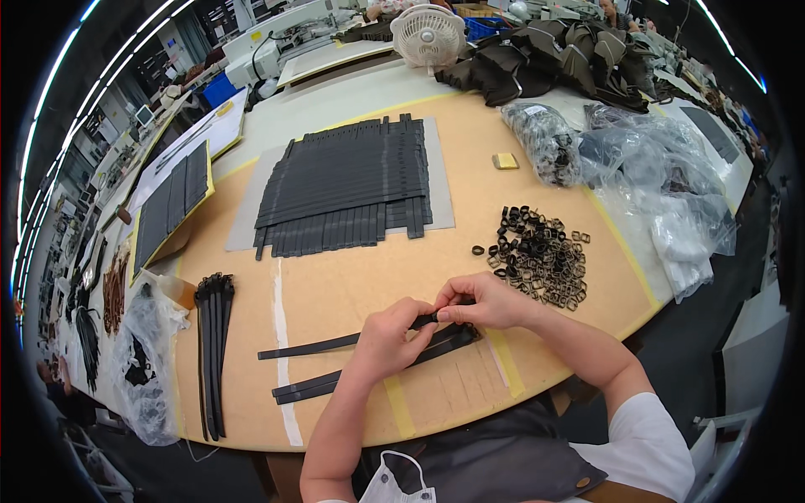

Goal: The person assembles black fabric straps by inserting metal buckles into the ends. They pick up a strap and a buckle, thread the buckle through the strap's loop, and place the finished unit on the table. This process is repeated continuously throughout the video.

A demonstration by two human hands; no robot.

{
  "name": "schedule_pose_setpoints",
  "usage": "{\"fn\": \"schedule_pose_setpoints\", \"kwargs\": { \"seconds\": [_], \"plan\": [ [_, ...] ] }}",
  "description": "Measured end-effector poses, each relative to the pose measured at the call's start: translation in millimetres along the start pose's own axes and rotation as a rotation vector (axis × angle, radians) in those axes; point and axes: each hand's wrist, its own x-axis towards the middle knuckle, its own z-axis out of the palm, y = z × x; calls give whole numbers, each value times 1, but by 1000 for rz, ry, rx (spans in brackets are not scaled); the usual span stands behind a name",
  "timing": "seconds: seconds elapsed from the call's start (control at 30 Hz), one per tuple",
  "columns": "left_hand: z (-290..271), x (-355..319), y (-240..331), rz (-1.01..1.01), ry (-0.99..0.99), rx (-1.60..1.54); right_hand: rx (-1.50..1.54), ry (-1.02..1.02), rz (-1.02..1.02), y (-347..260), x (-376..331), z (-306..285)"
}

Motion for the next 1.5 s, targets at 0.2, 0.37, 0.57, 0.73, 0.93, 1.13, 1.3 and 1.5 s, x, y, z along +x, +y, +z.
{"fn": "schedule_pose_setpoints", "kwargs": {
  "seconds": [0.2,0.37,0.57,0.73,0.93,1.13,1.3,1.5],
  "plan": [
    [3,-1,-2,36,11,23,-80,27,-45,0,-3,2],
    [2,-1,-3,38,-7,58,-134,39,-62,-5,-3,3],
    [3,-2,-4,42,13,51,-161,48,-42,-10,-4,3],
    [2,0,-2,49,-1,65,-178,54,-103,-4,-4,3],
    [3,0,-2,51,5,59,-167,65,-94,-5,-5,4],
    [1,-1,0,39,-8,49,-197,62,-88,-10,-6,4],
    [2,-1,-2,70,3,61,-192,84,-106,-4,-6,6],
    [2,-2,-2,58,-6,44,-178,68,-53,-7,-6,6]
  ]
}}
